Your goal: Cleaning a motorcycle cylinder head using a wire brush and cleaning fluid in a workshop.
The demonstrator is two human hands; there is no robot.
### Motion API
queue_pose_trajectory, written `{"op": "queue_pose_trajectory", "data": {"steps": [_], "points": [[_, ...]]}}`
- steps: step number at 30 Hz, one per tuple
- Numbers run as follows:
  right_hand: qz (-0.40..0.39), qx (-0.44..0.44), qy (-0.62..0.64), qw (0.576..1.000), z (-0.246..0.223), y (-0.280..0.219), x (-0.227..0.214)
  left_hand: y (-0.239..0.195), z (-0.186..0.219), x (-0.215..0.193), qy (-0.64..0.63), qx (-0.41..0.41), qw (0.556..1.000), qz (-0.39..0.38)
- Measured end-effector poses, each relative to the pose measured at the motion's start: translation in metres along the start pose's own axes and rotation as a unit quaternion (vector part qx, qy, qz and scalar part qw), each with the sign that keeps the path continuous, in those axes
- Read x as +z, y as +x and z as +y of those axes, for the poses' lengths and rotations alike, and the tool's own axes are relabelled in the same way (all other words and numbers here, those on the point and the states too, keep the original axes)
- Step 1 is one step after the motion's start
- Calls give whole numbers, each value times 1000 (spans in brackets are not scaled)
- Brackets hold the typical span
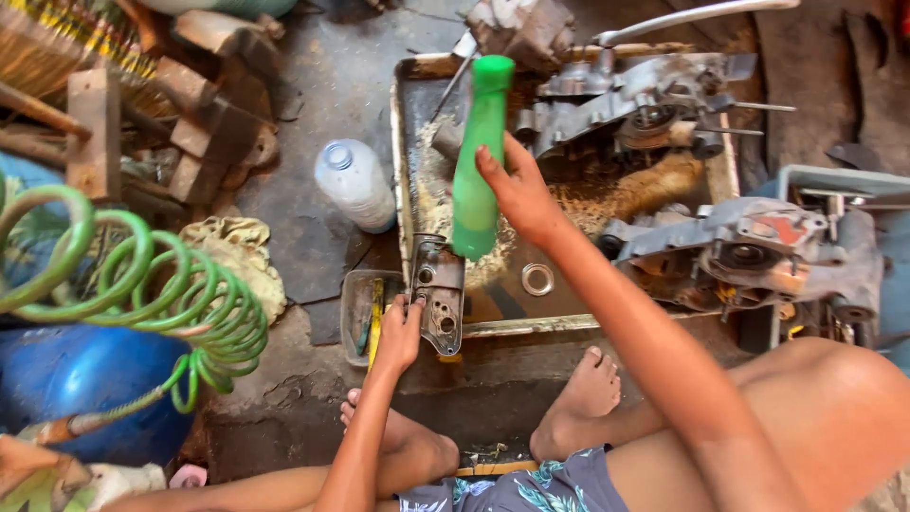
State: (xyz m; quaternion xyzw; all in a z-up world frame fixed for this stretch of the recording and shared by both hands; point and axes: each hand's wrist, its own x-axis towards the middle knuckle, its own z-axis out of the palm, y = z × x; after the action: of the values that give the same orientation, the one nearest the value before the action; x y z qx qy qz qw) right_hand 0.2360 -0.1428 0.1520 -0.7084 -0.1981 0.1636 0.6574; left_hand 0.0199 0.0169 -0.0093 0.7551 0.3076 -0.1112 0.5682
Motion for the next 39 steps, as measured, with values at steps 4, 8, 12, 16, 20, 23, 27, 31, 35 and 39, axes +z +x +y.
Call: {"op": "queue_pose_trajectory", "data": {"steps": [4,8,12,16,20,23,27,31,35,39], "points": [[-82,77,-153,982,-62,-18,-34,3,22,22,-35,5,999,-10],[-238,249,-442,829,-65,-40,-74,-9,70,32,-67,35,996,-43],[-350,337,-486,727,-78,-65,-90,-22,99,38,-97,48,992,-70],[-401,327,-483,706,-47,-71,-93,-1,67,50,-83,30,994,-66],[-396,304,-486,717,-43,-69,-83,7,62,54,-74,51,994,-62],[-388,302,-486,723,-35,-77,-76,5,48,55,-49,41,996,-60],[-375,258,-508,731,-17,-72,-78,9,40,56,-30,42,998,-42],[-337,179,-581,719,6,-78,-66,7,40,56,-29,38,998,-34],[-406,215,-502,733,-17,-80,-63,11,41,54,-26,30,998,-39],[-327,185,-527,762,10,-80,-53,15,36,49,-51,30,997,-58]]}}
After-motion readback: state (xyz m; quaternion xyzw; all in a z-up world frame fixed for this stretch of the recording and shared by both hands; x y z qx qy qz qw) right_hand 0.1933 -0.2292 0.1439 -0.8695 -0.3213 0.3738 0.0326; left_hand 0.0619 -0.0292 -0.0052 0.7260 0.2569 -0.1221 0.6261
